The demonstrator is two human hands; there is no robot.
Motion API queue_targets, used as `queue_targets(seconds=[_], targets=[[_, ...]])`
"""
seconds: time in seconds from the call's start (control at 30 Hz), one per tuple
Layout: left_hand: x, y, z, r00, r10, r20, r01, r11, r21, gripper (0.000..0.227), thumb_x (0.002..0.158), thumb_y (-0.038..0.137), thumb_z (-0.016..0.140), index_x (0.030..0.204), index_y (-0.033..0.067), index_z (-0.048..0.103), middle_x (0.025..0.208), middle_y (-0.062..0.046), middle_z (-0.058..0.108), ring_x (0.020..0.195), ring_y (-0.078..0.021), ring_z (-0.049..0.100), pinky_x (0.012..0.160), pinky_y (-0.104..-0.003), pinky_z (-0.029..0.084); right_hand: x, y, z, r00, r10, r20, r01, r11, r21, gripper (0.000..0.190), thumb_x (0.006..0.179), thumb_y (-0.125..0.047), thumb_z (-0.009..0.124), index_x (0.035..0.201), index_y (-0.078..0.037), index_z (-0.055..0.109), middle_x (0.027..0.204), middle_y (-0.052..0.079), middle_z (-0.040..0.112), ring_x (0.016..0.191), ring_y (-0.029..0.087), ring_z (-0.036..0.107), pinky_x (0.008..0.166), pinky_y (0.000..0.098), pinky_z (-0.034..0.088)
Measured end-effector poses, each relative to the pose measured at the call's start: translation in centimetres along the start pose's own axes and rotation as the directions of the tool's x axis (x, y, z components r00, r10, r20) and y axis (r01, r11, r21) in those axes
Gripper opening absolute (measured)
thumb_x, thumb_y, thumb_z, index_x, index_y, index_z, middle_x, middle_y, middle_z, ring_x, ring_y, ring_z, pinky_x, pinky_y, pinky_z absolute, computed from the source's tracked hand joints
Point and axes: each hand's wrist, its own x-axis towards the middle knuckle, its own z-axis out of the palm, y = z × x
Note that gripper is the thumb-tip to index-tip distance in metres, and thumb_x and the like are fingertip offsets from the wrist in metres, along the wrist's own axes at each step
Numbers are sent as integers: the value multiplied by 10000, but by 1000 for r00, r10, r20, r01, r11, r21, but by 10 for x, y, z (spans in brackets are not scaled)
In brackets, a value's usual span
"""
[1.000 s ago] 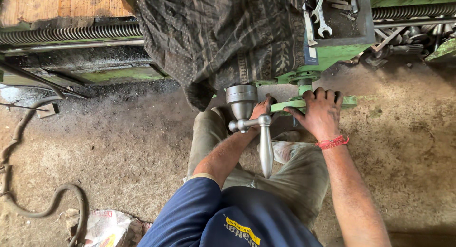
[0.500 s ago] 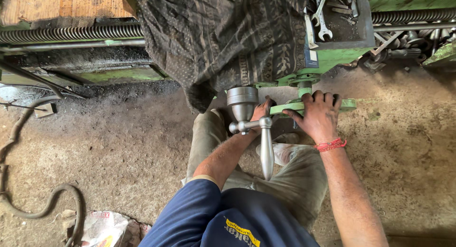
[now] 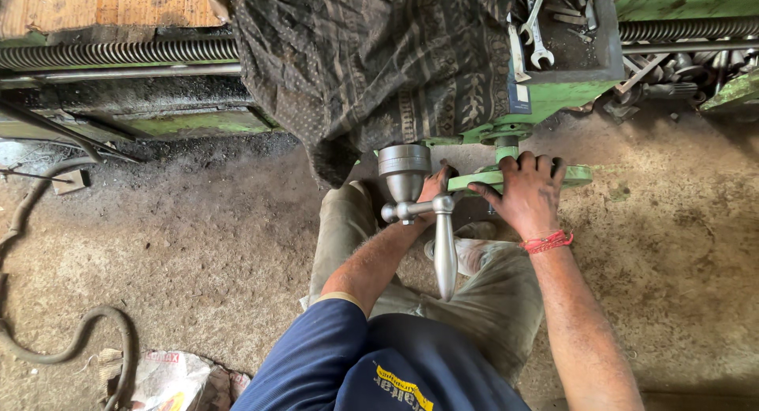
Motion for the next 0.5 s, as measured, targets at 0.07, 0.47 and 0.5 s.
queue_targets(seconds=[0.07,0.47,0.5], targets=[[1,-1,2,998,38,-47,-38,999,10,664,795,286,791,1303,-4,476,1106,-205,674,1055,-433,656,872,-555,482,0,0,1,1000,-4,-7,4,1000,-4,875,874,-860,498,1166,-65,720,1080,152,628,1104,356,556,1054,709,326],[1,-1,-2,1000,31,-1,-31,999,-6,528,843,289,777,1252,59,536,1137,-173,681,1076,-402,670,889,-548,487,1,-3,5,1000,0,4,0,1000,-21,834,879,-855,513,1117,-86,733,1093,140,629,1113,349,551,1055,711,321],[0,-1,-1,1000,28,4,-27,1000,-10,525,839,291,781,1243,60,538,1129,-170,682,1071,-403,671,884,-548,489,1,-4,4,1000,0,1,0,1000,-13,823,881,-848,519,1115,-88,734,1089,135,628,1111,347,551,1057,707,325]])
